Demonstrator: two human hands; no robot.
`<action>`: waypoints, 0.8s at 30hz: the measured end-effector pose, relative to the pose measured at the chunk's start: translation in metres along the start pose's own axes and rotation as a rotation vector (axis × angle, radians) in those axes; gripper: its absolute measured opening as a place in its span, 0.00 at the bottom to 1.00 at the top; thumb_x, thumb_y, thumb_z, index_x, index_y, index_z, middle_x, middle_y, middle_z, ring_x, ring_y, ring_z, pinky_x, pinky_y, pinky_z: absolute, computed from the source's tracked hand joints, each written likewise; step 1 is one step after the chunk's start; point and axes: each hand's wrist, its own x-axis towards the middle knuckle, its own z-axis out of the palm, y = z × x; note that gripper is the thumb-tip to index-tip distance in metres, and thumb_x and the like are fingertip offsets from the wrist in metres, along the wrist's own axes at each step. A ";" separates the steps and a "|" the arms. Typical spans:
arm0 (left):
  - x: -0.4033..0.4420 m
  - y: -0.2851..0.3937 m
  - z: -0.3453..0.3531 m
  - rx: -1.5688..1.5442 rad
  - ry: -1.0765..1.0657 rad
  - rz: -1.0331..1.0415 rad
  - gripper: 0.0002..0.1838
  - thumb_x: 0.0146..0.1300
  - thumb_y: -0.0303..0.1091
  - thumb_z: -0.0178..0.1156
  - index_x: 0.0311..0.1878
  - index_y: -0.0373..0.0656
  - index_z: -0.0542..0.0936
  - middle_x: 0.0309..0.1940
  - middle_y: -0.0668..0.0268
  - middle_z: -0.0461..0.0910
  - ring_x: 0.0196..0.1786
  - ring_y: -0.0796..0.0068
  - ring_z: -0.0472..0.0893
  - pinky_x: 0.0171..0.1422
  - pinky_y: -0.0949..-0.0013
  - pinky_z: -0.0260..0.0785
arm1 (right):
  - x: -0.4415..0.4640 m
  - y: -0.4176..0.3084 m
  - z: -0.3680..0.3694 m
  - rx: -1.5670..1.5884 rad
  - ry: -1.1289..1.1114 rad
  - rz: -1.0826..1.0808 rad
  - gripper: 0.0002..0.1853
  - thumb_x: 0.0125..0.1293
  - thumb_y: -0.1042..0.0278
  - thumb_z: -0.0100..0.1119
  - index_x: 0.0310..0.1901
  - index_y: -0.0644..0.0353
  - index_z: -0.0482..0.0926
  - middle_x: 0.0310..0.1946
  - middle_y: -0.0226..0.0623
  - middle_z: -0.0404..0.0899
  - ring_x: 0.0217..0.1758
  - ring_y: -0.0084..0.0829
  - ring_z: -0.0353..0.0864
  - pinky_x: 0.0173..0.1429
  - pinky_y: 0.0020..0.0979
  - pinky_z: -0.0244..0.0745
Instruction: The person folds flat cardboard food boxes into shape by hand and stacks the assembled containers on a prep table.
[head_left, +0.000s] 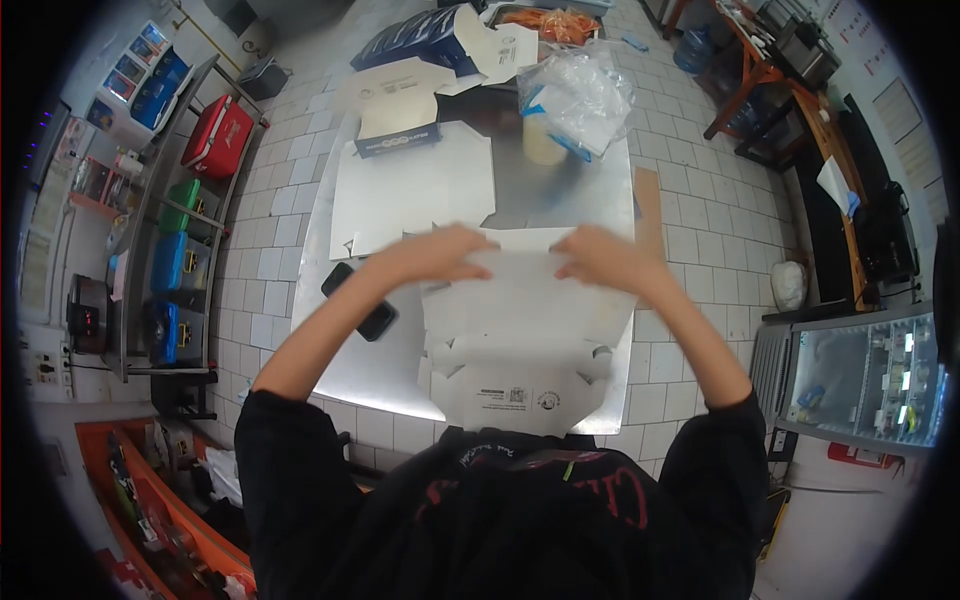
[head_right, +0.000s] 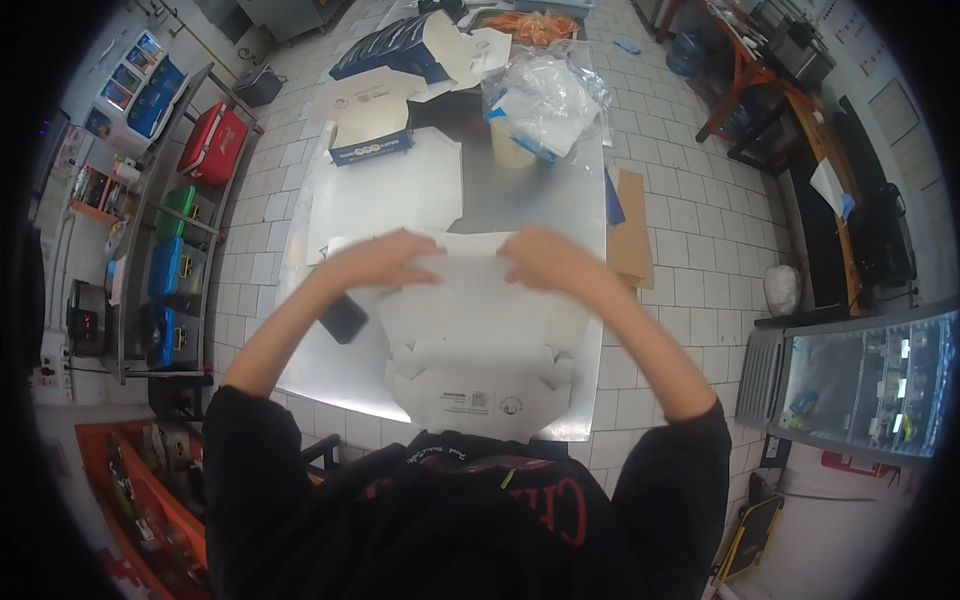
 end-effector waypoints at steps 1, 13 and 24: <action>-0.011 0.006 0.017 -0.005 -0.010 -0.059 0.16 0.59 0.37 0.57 0.47 0.39 0.76 0.41 0.55 0.78 0.49 0.60 0.76 0.49 0.61 0.71 | -0.007 -0.019 0.015 -0.005 -0.083 0.126 0.19 0.55 0.69 0.57 0.50 0.63 0.74 0.37 0.47 0.78 0.43 0.39 0.77 0.47 0.37 0.71; -0.117 0.065 0.232 0.460 0.423 0.095 0.19 0.56 0.30 0.50 0.53 0.39 0.72 0.56 0.47 0.69 0.59 0.43 0.68 0.65 0.51 0.60 | -0.143 -0.156 0.126 -0.197 -0.094 0.057 0.25 0.56 0.75 0.48 0.57 0.75 0.65 0.55 0.62 0.67 0.59 0.57 0.68 0.60 0.43 0.67; -0.108 0.059 0.207 0.398 0.335 0.047 0.23 0.54 0.30 0.52 0.56 0.38 0.69 0.55 0.49 0.70 0.59 0.44 0.69 0.66 0.50 0.56 | -0.134 -0.143 0.136 -0.238 -0.016 -0.006 0.25 0.56 0.74 0.48 0.56 0.74 0.66 0.53 0.60 0.69 0.56 0.55 0.70 0.59 0.45 0.67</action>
